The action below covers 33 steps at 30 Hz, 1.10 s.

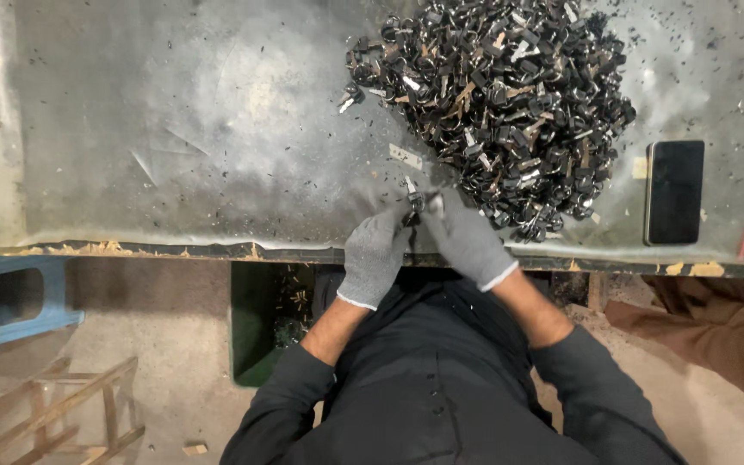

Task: The person sits at a workbench and repeatedly picks small black metal clip parts one at a time from a large pile, works on each with both gloved hands at the table edge, and sets it aside. A smartphone rests on the bench beside the pile while another person's arm occasionally appears at the right.

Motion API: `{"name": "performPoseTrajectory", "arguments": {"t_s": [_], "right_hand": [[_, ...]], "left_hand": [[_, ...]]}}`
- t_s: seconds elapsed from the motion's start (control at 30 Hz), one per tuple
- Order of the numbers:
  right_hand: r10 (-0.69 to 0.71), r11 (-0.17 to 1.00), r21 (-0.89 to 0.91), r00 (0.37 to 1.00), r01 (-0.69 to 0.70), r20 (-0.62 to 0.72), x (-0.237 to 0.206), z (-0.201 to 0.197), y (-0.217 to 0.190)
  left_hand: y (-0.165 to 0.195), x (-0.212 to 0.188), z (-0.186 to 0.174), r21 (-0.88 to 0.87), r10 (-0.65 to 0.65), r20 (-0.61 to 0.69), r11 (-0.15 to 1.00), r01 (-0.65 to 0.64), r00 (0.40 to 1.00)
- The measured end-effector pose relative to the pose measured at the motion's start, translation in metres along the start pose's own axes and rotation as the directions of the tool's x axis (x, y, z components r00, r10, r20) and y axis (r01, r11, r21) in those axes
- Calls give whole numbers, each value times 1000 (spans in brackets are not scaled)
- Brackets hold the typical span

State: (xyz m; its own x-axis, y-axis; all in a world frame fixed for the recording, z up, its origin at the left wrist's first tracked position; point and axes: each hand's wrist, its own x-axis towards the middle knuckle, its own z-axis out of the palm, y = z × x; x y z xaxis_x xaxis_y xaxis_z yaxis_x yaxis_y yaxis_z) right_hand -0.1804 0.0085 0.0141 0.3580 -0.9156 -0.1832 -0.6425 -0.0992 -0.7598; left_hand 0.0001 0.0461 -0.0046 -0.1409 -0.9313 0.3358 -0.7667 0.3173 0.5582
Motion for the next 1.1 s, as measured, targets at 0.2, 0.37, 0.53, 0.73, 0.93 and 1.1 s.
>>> {"name": "performPoseTrajectory", "arguments": {"t_s": [0.2,0.37,0.53,0.73,0.93,1.1], "right_hand": [[104,896,-439,993,-72,50,-31,11,-7],[-26,866,-500,999,13,-19,-27,15,-14],[65,975,-224,972,-13,224,-11,-3,-14],[44,964,-265,982,6,182,-32,6,-14],[0,898,-440,1000,6,15,-27,15,-1],[196,953,-237,981,-187,11,-23,-2,3]], "left_hand": [[3,-4,-7,50,-60,48,997,58,997],[3,0,1,3,23,-17,1000,-23,1000],[9,1,-16,200,-184,328,972,123,927],[0,29,-37,-23,49,240,999,-45,970],[-10,54,-5,-236,-1,354,967,90,935],[-19,21,1,-51,-39,178,998,48,983]]}}
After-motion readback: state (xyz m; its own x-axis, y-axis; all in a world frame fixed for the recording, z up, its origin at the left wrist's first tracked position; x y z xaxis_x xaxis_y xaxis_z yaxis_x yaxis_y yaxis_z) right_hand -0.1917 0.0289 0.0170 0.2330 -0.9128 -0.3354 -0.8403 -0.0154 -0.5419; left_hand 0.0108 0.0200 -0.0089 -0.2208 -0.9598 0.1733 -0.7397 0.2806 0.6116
